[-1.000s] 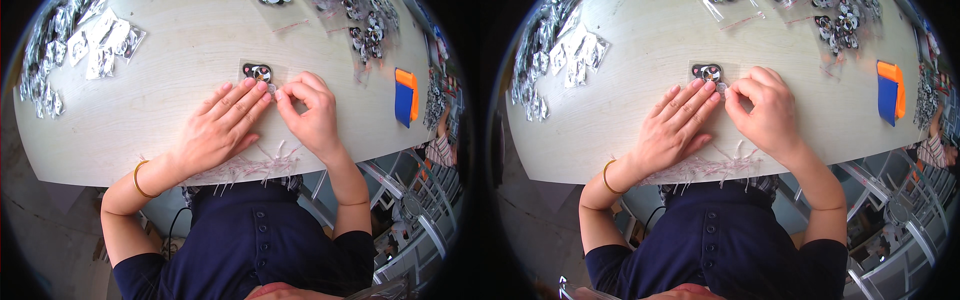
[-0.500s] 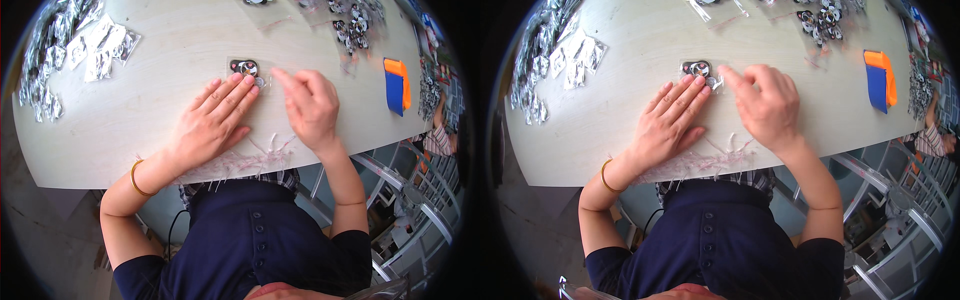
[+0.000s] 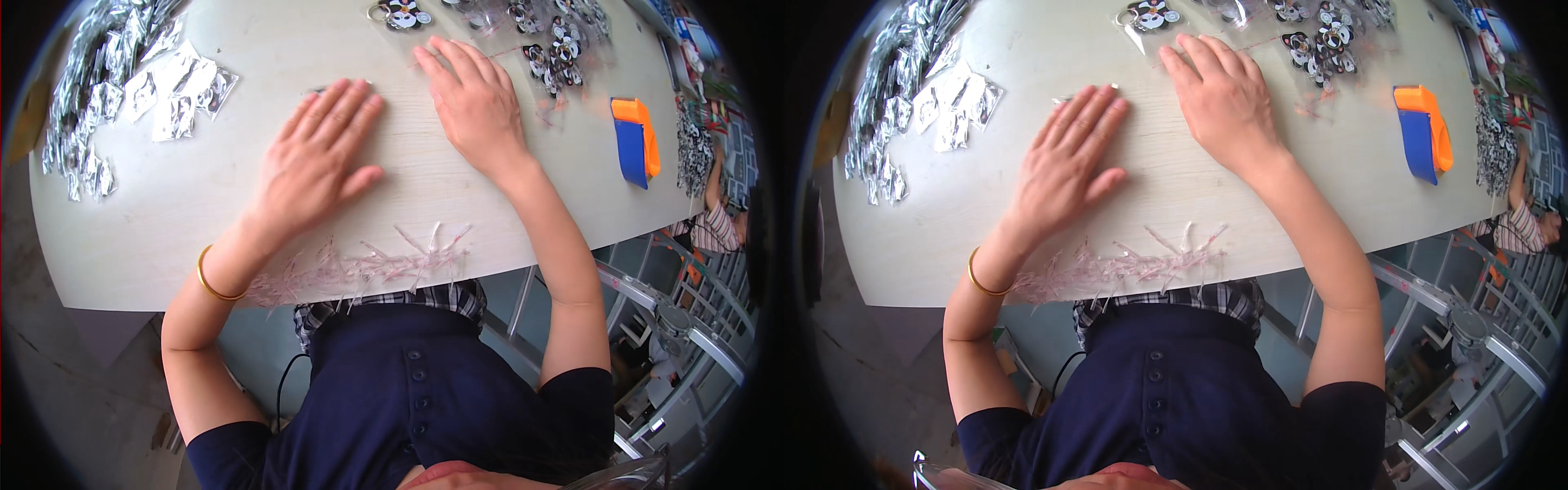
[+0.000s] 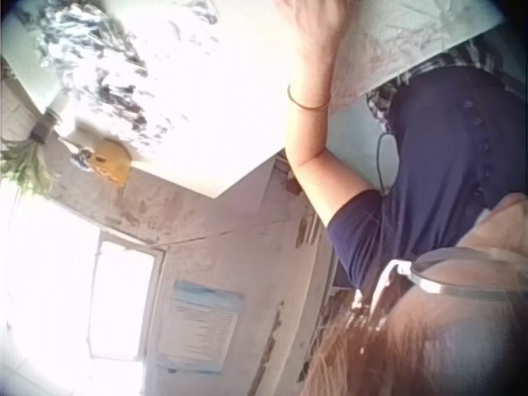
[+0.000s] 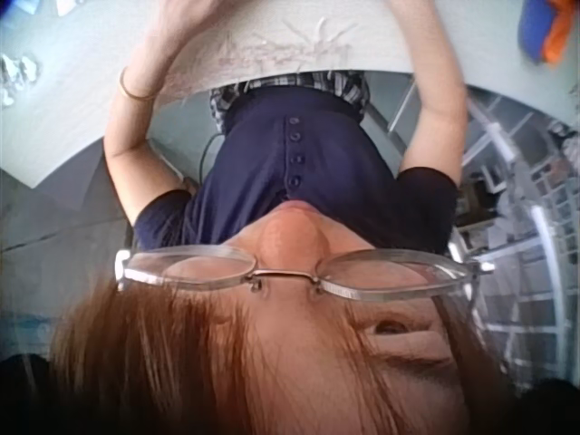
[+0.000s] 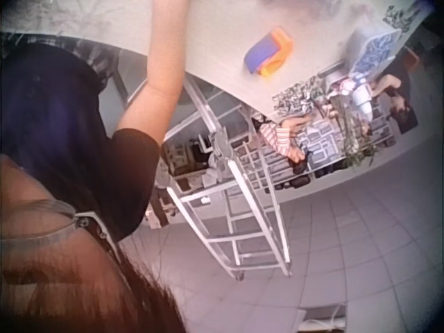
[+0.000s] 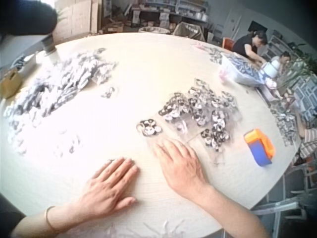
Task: The person sorts cartoon character trinkets into individual plastic bags and seals them by hand.
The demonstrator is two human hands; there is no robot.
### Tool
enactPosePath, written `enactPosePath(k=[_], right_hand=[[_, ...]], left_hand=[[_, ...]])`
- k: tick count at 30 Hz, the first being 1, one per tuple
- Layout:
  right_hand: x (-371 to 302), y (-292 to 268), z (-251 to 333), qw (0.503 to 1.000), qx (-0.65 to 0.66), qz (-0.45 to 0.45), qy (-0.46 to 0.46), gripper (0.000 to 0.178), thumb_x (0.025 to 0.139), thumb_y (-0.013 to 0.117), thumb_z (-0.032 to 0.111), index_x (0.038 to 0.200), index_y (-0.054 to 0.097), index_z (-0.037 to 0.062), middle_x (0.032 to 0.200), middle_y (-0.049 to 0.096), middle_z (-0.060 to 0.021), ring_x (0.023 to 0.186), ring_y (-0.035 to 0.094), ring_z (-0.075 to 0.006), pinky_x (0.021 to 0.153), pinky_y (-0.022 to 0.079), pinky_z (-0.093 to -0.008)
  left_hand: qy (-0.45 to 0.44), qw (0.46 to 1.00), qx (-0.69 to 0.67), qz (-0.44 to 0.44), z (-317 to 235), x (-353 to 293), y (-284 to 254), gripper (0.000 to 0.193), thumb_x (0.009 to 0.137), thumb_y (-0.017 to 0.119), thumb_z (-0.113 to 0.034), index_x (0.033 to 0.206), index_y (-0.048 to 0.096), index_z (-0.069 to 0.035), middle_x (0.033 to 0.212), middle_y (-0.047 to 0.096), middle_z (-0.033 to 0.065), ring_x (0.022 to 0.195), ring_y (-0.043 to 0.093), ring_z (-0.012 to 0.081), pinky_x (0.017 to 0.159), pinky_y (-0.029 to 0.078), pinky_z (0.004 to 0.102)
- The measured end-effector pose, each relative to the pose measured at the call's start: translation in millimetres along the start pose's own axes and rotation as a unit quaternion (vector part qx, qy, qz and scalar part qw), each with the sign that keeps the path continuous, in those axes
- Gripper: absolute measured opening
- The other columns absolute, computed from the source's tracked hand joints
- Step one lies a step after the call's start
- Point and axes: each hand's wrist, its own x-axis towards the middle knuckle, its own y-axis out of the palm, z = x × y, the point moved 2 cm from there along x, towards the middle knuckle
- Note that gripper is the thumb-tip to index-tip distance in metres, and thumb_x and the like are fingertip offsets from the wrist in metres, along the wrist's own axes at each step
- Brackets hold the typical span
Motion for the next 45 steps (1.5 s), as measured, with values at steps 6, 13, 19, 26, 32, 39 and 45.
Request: enactPosePath(k=[6, 13, 19, 26, 32, 39, 45], right_hand=[[-43, -31, 64, 0.996, 0.048, 0.078, 0.019, 0.043, 0.09, 0.067, 0.014, 0.133, 0.069, 0.0098, 0.134, 0.059, -0.0103, 0.125, 0.055, -0.0301, 0.102, 0.045, -0.044], [-64, -51, 42, 0.958, 0.263, 0.042, 0.102, 0.022, 0.084, 0.078, 0.005, 0.105, 0.077, 0.0057, 0.104, 0.068, -0.0075, 0.093, 0.068, -0.0251, 0.078, 0.056, -0.0383], [-45, -41, 27, 0.961, 0.266, 0.066, 0.041, 0.012, 0.083, 0.08, 0.007, 0.094, 0.075, 0.0053, 0.092, 0.066, -0.0047, 0.083, 0.068, -0.0233, 0.069, 0.056, -0.0358], [-34, -44, 25, 0.975, 0.159, 0.117, -0.1, 0.016, 0.078, 0.074, 0.006, 0.079, 0.058, 0.0064, 0.082, 0.057, -0.0064, 0.077, 0.064, -0.0235, 0.066, 0.056, -0.0385], [-32, -36, 29, 0.971, 0.167, 0.117, -0.126, 0.02, 0.073, 0.073, 0.0, 0.082, 0.056, 0.005, 0.082, 0.055, -0.0086, 0.075, 0.062, -0.0265, 0.064, 0.053, -0.0395], [-114, -91, 68, 0.939, 0.286, 0.178, -0.071, 0.02, 0.07, 0.077, 0.007, 0.08, 0.059, 0.0065, 0.079, 0.055, -0.0044, 0.071, 0.061, -0.0209, 0.059, 0.053, -0.0352], [-125, -102, 63, 0.95, 0.251, 0.18, -0.038, 0.018, 0.073, 0.078, 0.003, 0.088, 0.069, 0.0067, 0.08, 0.058, -0.0029, 0.07, 0.063, -0.0191, 0.057, 0.051, -0.0329]], left_hand=[[-0.047, 0.993, 0.069, -0.083, 36, 10, -23, 0.055, 0.102, 0.06, -0.023, 0.155, 0.05, -0.01, 0.163, 0.047, 0.0099, 0.152, 0.04, 0.028, 0.126, 0.032, 0.0448], [0.098, 0.99, -0.096, -0.012, -5, 28, 6, 0.056, 0.1, 0.064, -0.022, 0.154, 0.052, -0.014, 0.159, 0.051, 0.0065, 0.15, 0.043, 0.0275, 0.125, 0.035, 0.0463], [0.103, 0.989, -0.104, -0.009, -4, 29, 7, 0.057, 0.1, 0.063, -0.023, 0.155, 0.052, -0.015, 0.16, 0.051, 0.007, 0.151, 0.043, 0.0274, 0.124, 0.035, 0.0467], [0.109, 0.988, -0.109, -0.014, -4, 30, 9, 0.056, 0.1, 0.062, -0.022, 0.155, 0.052, -0.014, 0.159, 0.051, 0.0071, 0.15, 0.044, 0.0277, 0.125, 0.034, 0.0458], [0.119, 0.989, -0.089, -0.024, -3, 30, 12, 0.056, 0.102, 0.06, -0.022, 0.156, 0.05, -0.014, 0.16, 0.05, 0.0069, 0.15, 0.043, 0.0274, 0.125, 0.033, 0.0457], [0.112, 0.99, -0.082, -0.02, -6, 29, 9, 0.057, 0.103, 0.058, -0.022, 0.158, 0.048, -0.015, 0.162, 0.049, 0.0062, 0.152, 0.041, 0.0265, 0.126, 0.031, 0.0454], [0.112, 0.991, -0.07, -0.023, -4, 29, 11, 0.057, 0.102, 0.059, -0.021, 0.158, 0.048, -0.015, 0.162, 0.048, 0.005, 0.151, 0.041, 0.0258, 0.127, 0.031, 0.0454]])
